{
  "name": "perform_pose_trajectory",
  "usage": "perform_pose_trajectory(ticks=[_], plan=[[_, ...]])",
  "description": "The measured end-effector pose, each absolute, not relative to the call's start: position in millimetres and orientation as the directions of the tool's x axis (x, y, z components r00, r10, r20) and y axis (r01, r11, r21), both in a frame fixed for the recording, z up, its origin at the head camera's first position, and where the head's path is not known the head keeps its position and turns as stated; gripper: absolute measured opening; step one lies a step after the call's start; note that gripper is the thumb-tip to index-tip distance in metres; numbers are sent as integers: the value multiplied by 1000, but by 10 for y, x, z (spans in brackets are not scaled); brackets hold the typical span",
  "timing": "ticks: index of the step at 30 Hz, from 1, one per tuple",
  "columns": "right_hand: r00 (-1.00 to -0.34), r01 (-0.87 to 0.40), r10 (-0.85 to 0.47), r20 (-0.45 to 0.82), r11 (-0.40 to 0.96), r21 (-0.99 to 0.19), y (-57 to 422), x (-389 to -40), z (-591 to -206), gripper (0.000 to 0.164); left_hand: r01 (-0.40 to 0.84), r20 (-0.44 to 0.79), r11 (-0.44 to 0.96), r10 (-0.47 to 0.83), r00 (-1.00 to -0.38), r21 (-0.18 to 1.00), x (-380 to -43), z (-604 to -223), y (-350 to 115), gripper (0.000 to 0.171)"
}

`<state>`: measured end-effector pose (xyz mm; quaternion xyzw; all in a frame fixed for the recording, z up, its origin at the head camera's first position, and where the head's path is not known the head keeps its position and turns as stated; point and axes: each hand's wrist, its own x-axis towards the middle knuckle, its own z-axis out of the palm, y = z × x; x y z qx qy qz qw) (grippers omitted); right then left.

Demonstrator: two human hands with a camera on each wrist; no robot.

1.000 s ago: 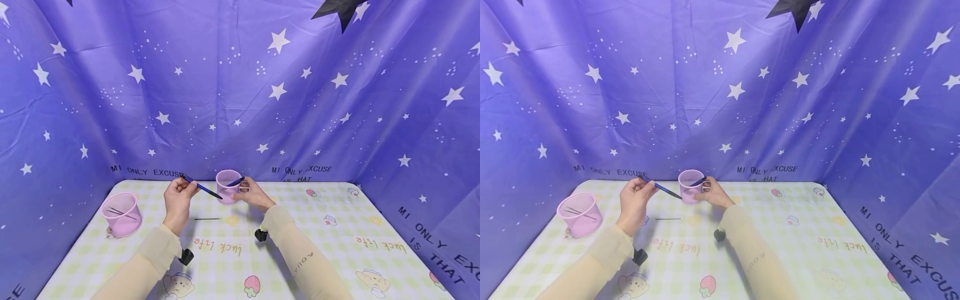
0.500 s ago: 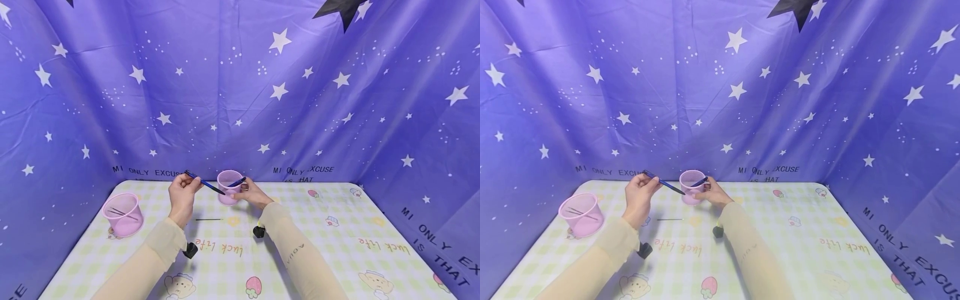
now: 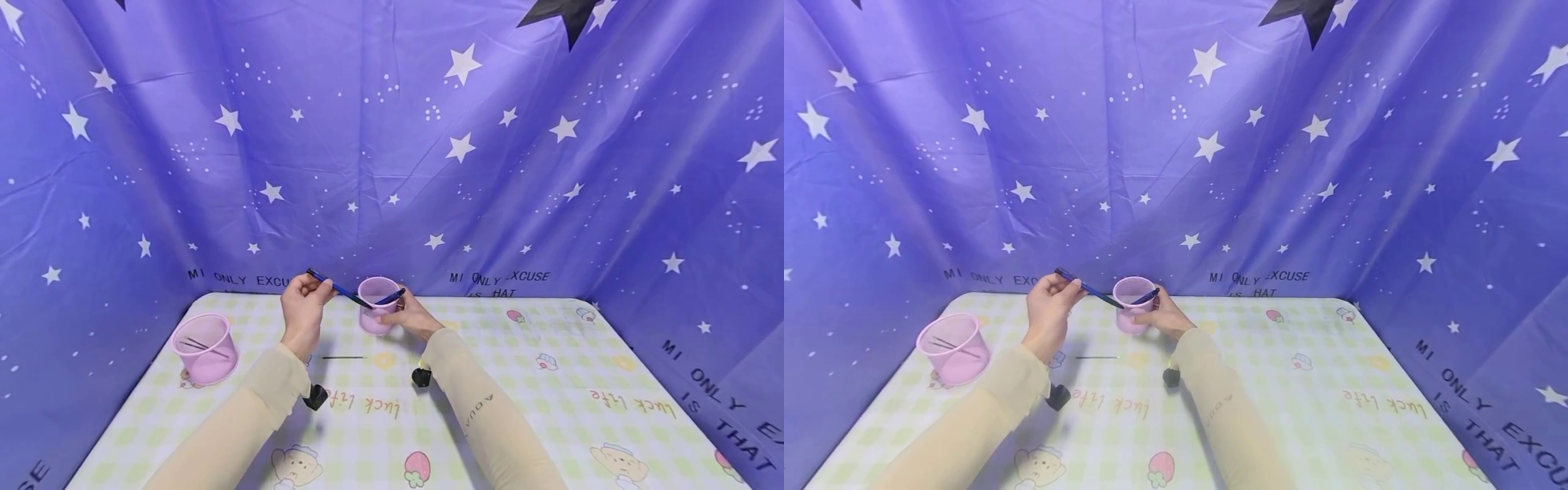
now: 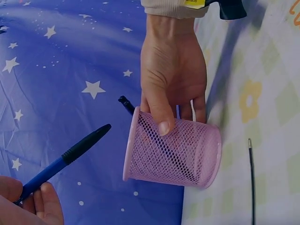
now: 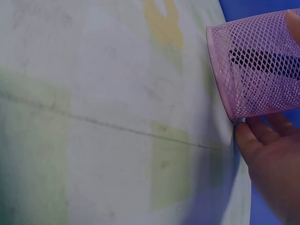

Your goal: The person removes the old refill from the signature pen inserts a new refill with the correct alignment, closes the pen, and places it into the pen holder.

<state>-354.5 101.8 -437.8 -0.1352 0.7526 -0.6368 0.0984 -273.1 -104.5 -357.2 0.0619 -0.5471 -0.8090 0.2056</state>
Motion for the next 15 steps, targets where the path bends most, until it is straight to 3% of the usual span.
perform_pose_trajectory(ticks=[15], plan=[[-944, -75, -330, 30, 127, -989, 989, -3557, -4365, 90, 299, 159, -294, -420, -893, 908, -2843, -3555, -1037, 17]])
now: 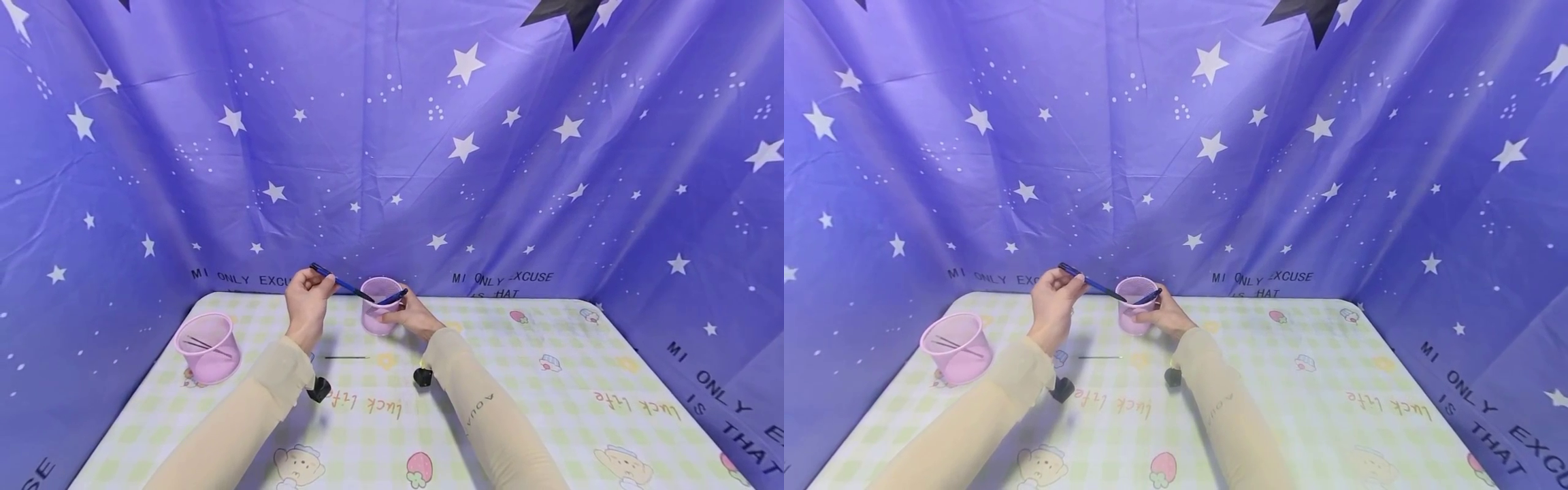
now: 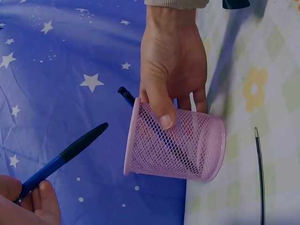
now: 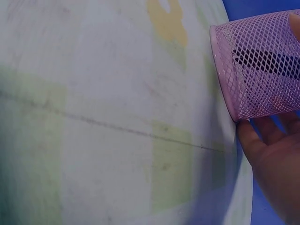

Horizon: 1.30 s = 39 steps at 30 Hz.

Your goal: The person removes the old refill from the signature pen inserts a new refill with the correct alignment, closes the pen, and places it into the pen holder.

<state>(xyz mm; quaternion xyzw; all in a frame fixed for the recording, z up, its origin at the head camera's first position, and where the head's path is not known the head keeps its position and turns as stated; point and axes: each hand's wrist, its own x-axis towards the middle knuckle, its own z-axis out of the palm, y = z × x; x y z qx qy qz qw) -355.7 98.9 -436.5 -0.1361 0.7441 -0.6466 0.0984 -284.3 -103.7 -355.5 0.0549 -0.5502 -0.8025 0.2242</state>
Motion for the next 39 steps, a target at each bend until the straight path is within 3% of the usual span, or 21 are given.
perform_pose_trajectory(ticks=[9, 17, 32, 39], plan=[[-940, -80, -340, 33, 126, -989, 1008, -3581, -4401, 88, 314, 174, -294, -419, -891, 903, -2885, -3571, -995, 16], [-943, -70, -332, 16, 152, -986, 1010, -3583, -4403, 88, 328, 222, -206, -415, -882, 922, -2898, -3586, -941, 17], [-941, -75, -339, 8, 185, -980, 1013, -3589, -4391, 85, 443, 409, -1, -383, -828, 896, -2986, -3734, -889, 21], [-941, -69, -338, 4, 180, -981, 1009, -3583, -4383, 86, 486, 465, 27, -345, -816, 873, -2912, -3678, -847, 21]])
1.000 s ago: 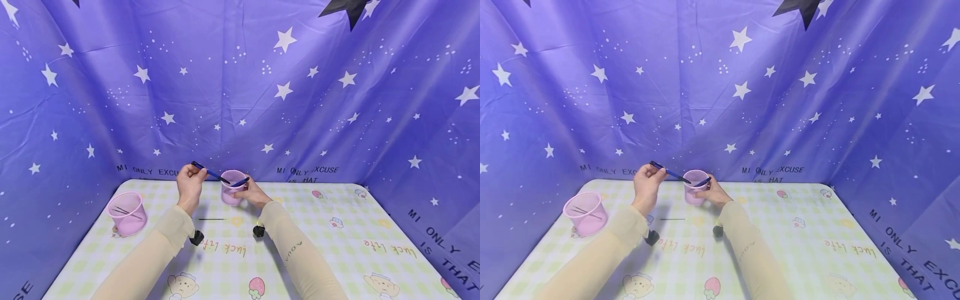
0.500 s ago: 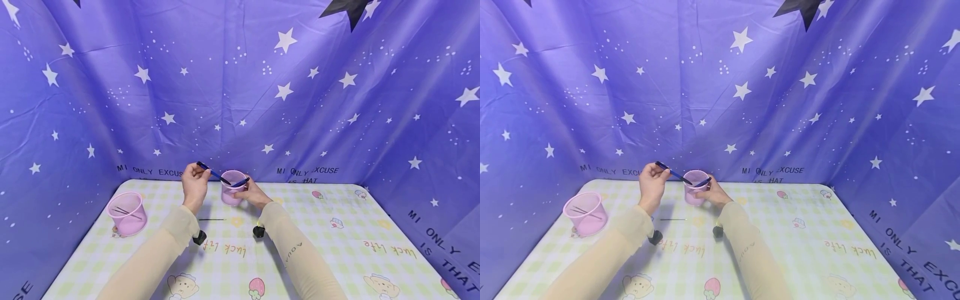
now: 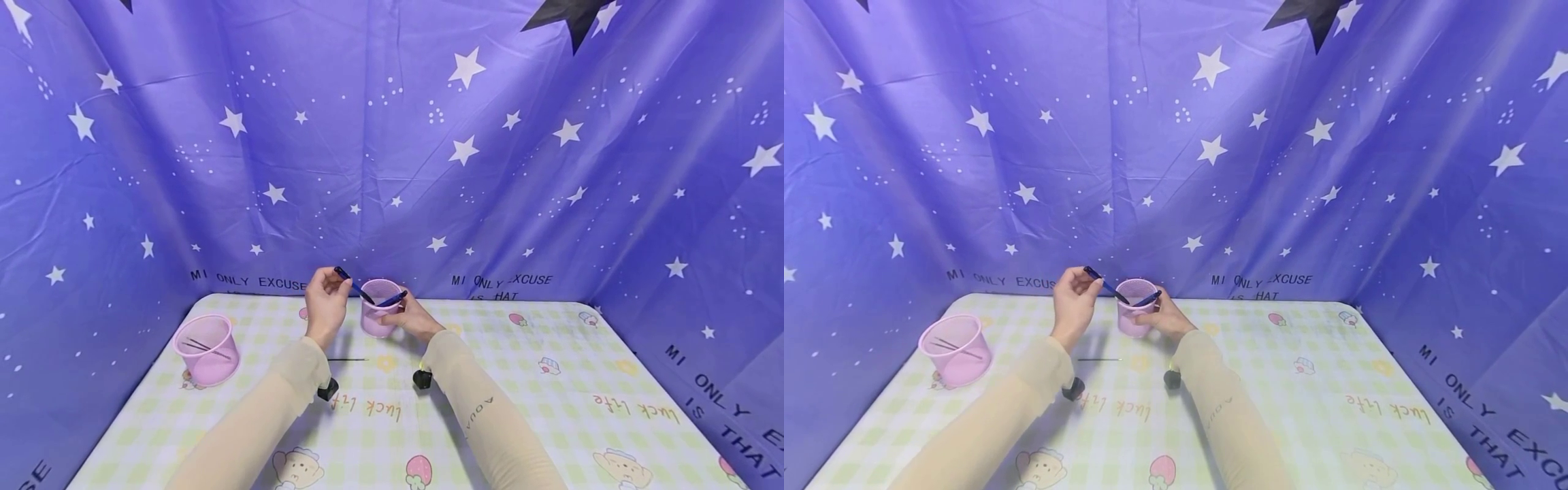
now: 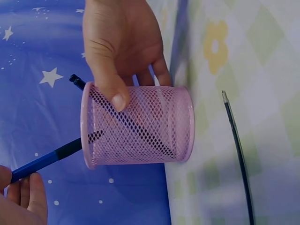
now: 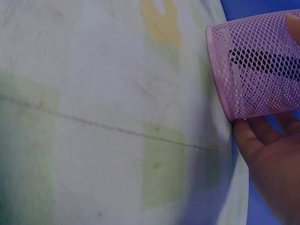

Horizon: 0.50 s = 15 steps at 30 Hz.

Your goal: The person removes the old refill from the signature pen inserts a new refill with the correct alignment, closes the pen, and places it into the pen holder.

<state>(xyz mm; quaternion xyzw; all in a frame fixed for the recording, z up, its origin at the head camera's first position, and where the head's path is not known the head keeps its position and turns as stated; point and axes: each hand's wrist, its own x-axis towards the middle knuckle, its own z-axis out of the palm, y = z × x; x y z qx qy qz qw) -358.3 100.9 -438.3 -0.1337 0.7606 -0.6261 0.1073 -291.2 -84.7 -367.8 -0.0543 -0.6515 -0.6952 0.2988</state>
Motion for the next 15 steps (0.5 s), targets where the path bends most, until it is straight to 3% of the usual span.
perform_pose_trajectory(ticks=[6, 15], plan=[[-939, -74, -344, 5, 187, -980, 1013, -3581, -4376, 85, 477, 457, 24, -336, -824, 878, -3021, -3819, -867, 21], [-937, -97, -348, 26, 189, -977, 1014, -3588, -4394, 84, 487, 517, 174, -270, -812, 856, -3036, -3892, -847, 14]])
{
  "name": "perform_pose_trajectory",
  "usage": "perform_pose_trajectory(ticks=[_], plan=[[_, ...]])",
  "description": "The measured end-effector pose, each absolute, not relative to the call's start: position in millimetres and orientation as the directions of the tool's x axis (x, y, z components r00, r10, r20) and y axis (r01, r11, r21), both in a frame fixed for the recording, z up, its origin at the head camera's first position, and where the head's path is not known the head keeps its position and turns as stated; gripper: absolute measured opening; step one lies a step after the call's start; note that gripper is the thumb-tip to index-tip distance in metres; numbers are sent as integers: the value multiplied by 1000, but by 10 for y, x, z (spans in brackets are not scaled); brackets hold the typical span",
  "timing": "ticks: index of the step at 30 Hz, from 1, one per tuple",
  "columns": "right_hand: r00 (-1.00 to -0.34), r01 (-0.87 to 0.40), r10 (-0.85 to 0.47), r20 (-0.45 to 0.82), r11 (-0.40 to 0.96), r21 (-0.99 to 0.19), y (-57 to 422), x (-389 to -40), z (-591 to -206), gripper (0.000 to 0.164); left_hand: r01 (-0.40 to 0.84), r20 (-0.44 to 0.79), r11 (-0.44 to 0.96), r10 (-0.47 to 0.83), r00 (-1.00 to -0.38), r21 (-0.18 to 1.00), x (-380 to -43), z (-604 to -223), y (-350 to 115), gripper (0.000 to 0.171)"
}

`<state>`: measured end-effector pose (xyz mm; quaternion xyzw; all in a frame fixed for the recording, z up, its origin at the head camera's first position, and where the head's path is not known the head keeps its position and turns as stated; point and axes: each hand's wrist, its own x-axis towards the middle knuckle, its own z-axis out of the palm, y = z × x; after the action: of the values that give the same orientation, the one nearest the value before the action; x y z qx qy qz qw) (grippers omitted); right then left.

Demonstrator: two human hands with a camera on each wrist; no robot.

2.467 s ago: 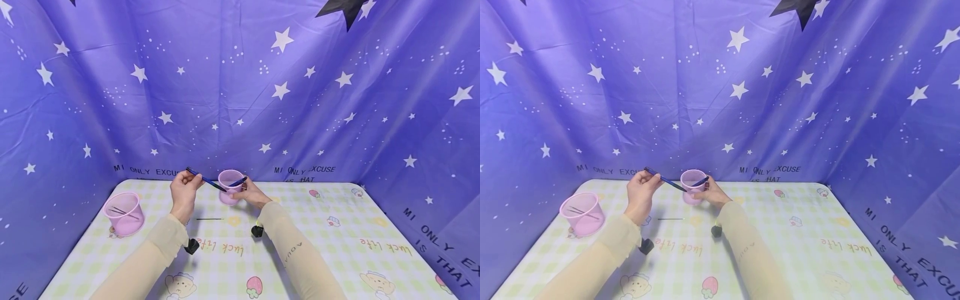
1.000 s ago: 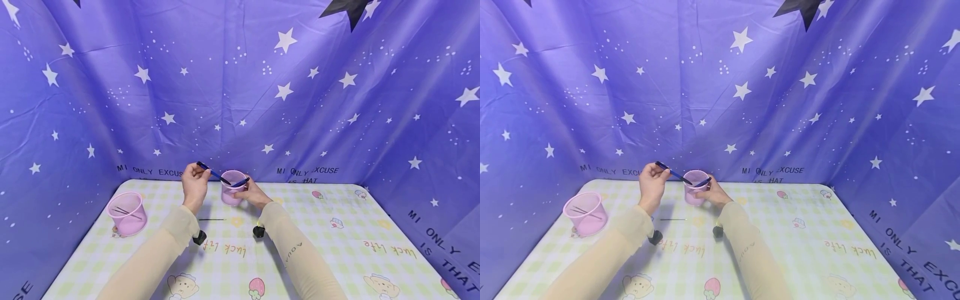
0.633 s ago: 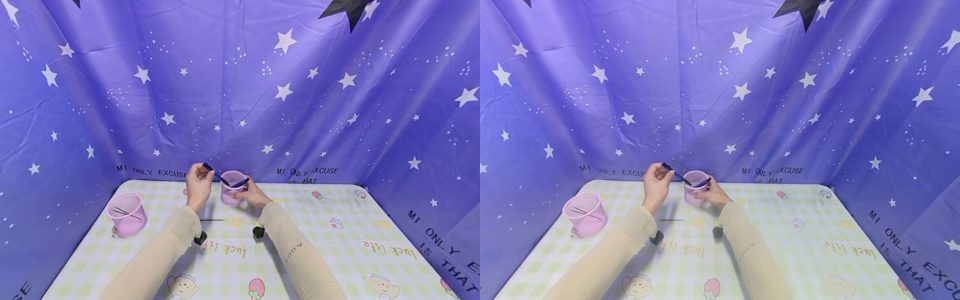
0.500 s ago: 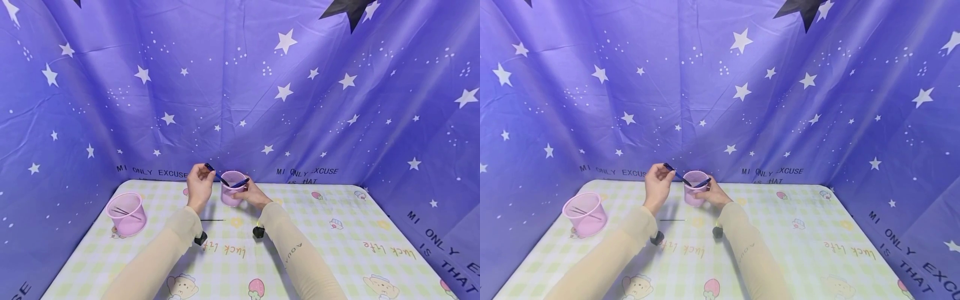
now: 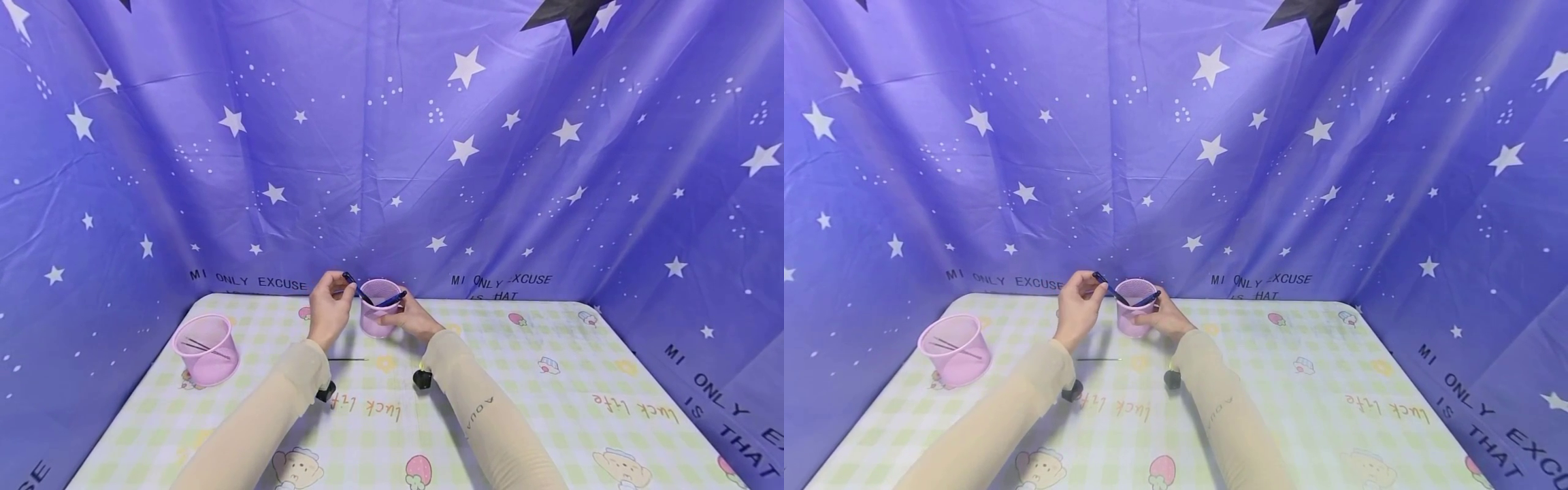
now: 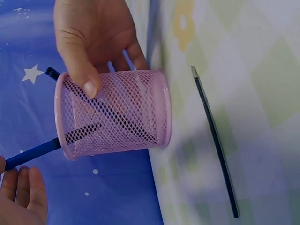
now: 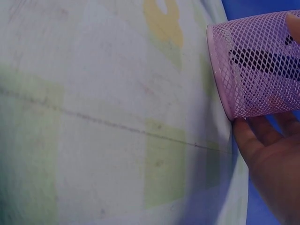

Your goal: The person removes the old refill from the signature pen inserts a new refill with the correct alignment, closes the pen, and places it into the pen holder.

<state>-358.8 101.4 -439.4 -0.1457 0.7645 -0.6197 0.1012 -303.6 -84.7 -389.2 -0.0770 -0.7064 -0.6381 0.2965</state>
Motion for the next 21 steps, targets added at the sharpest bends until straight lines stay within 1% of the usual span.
perform_pose_trajectory(ticks=[7, 12, 17, 21], plan=[[-937, -88, -349, 17, 189, -978, 1007, -3596, -4392, 85, 494, 558, 282, -229, -798, 822, -3064, -3959, -848, 13], [-935, -95, -355, 22, 190, -977, 1010, -3598, -4392, 85, 494, 570, 323, -209, -795, 807, -3096, -3996, -840, 14], [-939, -87, -343, 14, 197, -977, 1014, -3605, -4399, 86, 537, 615, 364, -144, -775, 761, -3107, -4000, -808, 14], [-940, -82, -340, 11, 197, -977, 1013, -3599, -4394, 87, 555, 631, 389, -92, -770, 735, -3119, -4030, -785, 15]])
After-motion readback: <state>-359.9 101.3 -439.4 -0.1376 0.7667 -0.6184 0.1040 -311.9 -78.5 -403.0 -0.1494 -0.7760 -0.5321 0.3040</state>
